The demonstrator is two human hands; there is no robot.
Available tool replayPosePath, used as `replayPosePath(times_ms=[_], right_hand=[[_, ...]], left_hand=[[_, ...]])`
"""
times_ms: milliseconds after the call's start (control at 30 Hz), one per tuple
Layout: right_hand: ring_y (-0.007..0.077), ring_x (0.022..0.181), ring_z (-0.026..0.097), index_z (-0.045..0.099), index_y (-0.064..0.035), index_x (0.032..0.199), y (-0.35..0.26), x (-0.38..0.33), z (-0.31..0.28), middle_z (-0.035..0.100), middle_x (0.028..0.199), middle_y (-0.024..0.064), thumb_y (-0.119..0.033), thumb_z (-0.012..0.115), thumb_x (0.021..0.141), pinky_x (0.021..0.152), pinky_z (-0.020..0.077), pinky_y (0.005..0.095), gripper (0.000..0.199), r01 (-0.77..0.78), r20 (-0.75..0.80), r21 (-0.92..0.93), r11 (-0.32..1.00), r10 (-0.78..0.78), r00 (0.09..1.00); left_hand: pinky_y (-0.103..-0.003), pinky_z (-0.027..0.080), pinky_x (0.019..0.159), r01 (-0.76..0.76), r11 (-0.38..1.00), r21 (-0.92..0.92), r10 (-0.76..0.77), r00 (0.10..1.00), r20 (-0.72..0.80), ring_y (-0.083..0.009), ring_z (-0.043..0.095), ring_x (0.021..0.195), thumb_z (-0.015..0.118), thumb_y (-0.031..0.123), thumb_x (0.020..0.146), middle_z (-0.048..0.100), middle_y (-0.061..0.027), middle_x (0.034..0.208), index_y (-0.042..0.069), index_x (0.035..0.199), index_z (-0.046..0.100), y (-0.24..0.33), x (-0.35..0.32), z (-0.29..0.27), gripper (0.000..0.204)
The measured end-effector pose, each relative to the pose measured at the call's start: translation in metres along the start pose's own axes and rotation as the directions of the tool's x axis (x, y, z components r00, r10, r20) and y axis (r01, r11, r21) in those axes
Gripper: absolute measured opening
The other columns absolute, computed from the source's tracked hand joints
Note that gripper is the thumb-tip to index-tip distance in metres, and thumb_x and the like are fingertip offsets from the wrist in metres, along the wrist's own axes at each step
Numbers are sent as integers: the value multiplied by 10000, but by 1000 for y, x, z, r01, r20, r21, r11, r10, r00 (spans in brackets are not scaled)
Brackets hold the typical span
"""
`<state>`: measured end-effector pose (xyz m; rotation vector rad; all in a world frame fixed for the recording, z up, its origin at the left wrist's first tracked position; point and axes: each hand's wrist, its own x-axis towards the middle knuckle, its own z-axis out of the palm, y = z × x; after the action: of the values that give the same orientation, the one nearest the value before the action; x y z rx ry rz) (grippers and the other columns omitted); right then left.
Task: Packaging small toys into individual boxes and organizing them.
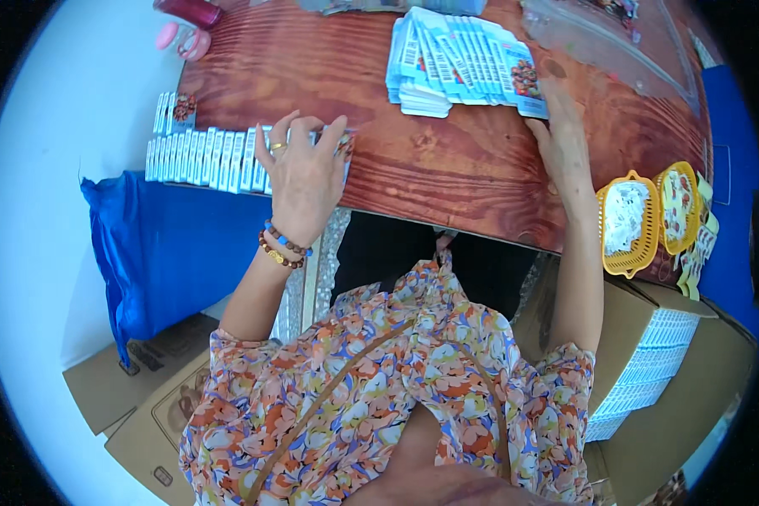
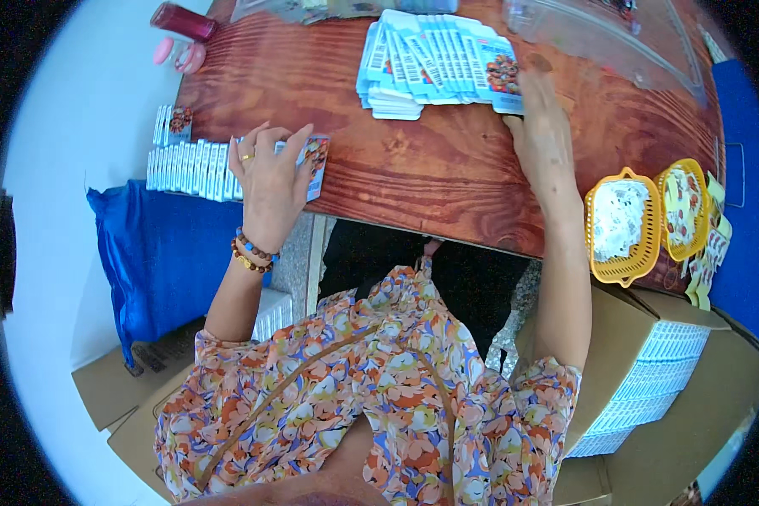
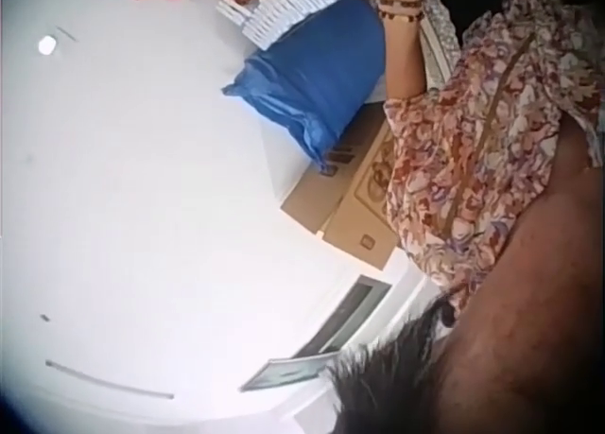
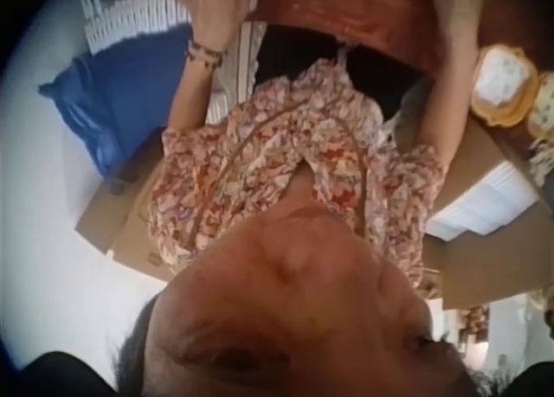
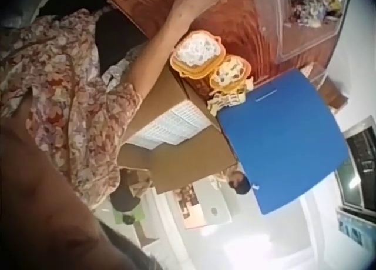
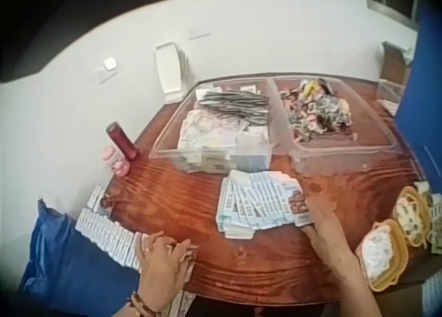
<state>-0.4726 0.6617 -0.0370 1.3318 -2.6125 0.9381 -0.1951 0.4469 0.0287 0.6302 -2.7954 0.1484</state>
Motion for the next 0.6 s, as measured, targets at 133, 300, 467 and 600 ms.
replayPosePath(times_ms=[133, 300, 467, 600], right_hand=[[377, 1158, 629, 633, 14, 1257, 19, -3, 9, 657, 1250, 221, -41, 636, 921, 988, 497, 411, 341, 114, -24, -98, 989, -116, 993], [372, 1121, 658, 659, 5, 1235, -4, -17, -3, 675, 1227, 211, -18, 591, 949, 955, 524, 398, 295, -34, -125, 29, 999, 37, 991], [337, 1169, 656, 664, 5, 1244, -57, -61, -17, 693, 1232, 151, 40, 554, 928, 1012, 510, 412, 337, 155, -382, 76, 985, -115, 917], [312, 1186, 648, 696, -1, 1182, -88, -88, -30, 693, 1207, 179, 32, 601, 884, 1034, 496, 408, 314, 293, -154, -21, 956, -293, 944]], left_hand=[[-633, 193, 1124, 34, 999, -39, -34, 999, 3, -337, 462, 1271, 754, 151, 835, 560, -103, 1200, 160, 1329, 611, -4, 1, 8, 514], [-618, 213, 1128, 19, 999, -50, -21, 999, -36, -340, 452, 1301, 773, 204, 837, 562, -122, 1243, 114, 1339, 599, 1, 0, 6, 539], [-486, 398, 1071, -29, 895, -446, -32, 991, -128, -337, 566, 1203, 765, 231, 876, 612, -171, 1211, 5, 1427, 478, 52, 14, -5, 660], [-330, 518, 894, 299, -61, -952, -104, 947, 304, -163, 639, 1045, 635, 74, 953, 652, -197, 1230, -20, 1572, 128, 92, 16, 35, 805]])
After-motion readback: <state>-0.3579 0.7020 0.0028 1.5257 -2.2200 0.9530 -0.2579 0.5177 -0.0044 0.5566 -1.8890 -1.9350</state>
